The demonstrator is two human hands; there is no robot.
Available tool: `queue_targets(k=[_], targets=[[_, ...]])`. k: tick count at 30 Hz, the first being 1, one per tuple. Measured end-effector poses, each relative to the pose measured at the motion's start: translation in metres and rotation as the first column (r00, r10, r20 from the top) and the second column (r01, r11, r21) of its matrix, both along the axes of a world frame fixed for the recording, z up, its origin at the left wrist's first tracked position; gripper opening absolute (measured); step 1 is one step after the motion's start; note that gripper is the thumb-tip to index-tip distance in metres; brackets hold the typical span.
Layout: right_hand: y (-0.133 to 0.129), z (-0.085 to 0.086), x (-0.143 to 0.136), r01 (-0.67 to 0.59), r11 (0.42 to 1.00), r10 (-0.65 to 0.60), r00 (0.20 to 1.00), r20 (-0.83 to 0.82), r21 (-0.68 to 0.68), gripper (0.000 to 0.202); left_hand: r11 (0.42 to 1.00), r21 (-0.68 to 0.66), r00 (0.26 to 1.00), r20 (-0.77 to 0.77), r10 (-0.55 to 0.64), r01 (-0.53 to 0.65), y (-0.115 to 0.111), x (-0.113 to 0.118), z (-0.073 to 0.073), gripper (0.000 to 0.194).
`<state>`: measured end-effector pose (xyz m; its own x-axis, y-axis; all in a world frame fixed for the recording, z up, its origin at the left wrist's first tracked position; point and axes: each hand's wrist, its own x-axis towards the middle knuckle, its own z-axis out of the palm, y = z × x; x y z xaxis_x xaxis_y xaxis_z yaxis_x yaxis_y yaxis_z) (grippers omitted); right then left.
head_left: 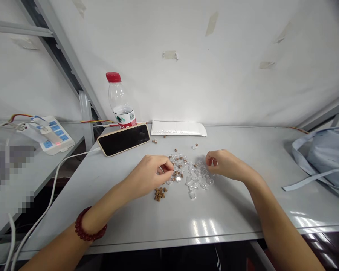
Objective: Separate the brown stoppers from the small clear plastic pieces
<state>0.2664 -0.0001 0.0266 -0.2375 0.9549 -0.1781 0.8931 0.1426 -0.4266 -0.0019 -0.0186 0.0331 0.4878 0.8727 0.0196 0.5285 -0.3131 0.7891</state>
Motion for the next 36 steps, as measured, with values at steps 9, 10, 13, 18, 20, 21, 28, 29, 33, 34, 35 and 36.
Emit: queue_targets(k=[9,10,13,18,20,21,28,29,33,34,35,36], targets=[[-0.003,0.007,0.015,0.150,0.947,-0.121,0.985,0.119,-0.282,0.020,1.000,0.000,1.000,0.005,-0.024,0.024,-0.001,0.000,-0.001,0.013],[-0.003,0.006,0.014,0.155,0.933,-0.127,0.986,0.105,-0.324,0.021,1.000,0.005,1.000,0.004,-0.027,0.027,-0.002,0.001,-0.001,0.013],[-0.003,0.001,0.008,0.136,0.927,-0.125,0.991,0.054,-0.350,0.019,1.000,0.013,1.000,0.003,-0.028,0.028,-0.002,0.002,-0.001,0.013],[-0.002,-0.001,0.002,0.106,0.985,-0.095,0.992,0.088,-0.135,0.009,1.000,0.020,1.000,0.022,-0.005,0.004,0.000,0.002,-0.002,0.012],[-0.002,0.002,0.000,0.096,0.993,-0.095,0.995,0.015,-0.069,0.008,1.000,0.028,0.999,0.051,0.008,-0.009,0.000,0.003,-0.003,0.012],[-0.003,0.003,-0.001,0.083,0.995,-0.087,0.994,-0.067,-0.060,0.009,0.999,0.031,0.997,0.073,0.015,-0.018,0.000,0.004,-0.004,0.012],[-0.018,0.006,-0.037,-0.185,0.970,0.020,0.701,-0.713,-0.155,0.019,0.996,0.043,0.946,0.318,0.056,-0.073,-0.006,0.012,-0.002,0.010],[-0.019,0.004,-0.041,-0.207,0.964,0.014,0.667,-0.745,-0.167,0.019,0.996,0.053,0.939,0.340,0.050,-0.072,-0.007,0.013,-0.003,0.010],[-0.021,-0.003,-0.050,-0.267,0.943,-0.002,0.589,-0.808,-0.197,0.020,0.995,0.071,0.923,0.384,0.037,-0.069,-0.008,0.015,-0.009,0.009],[-0.021,-0.004,-0.051,-0.279,0.939,-0.002,0.582,-0.813,-0.202,0.021,0.995,0.075,0.919,0.392,0.035,-0.069,-0.009,0.015,-0.010,0.009],[-0.021,-0.005,-0.052,-0.290,0.935,-0.001,0.575,-0.818,-0.205,0.021,0.994,0.079,0.916,0.399,0.031,-0.069,-0.009,0.015,-0.012,0.009],[-0.021,-0.005,-0.052,-0.299,0.931,-0.003,0.567,-0.823,-0.209,0.022,0.994,0.082,0.915,0.403,0.027,-0.065,-0.009,0.016,-0.013,0.009]])
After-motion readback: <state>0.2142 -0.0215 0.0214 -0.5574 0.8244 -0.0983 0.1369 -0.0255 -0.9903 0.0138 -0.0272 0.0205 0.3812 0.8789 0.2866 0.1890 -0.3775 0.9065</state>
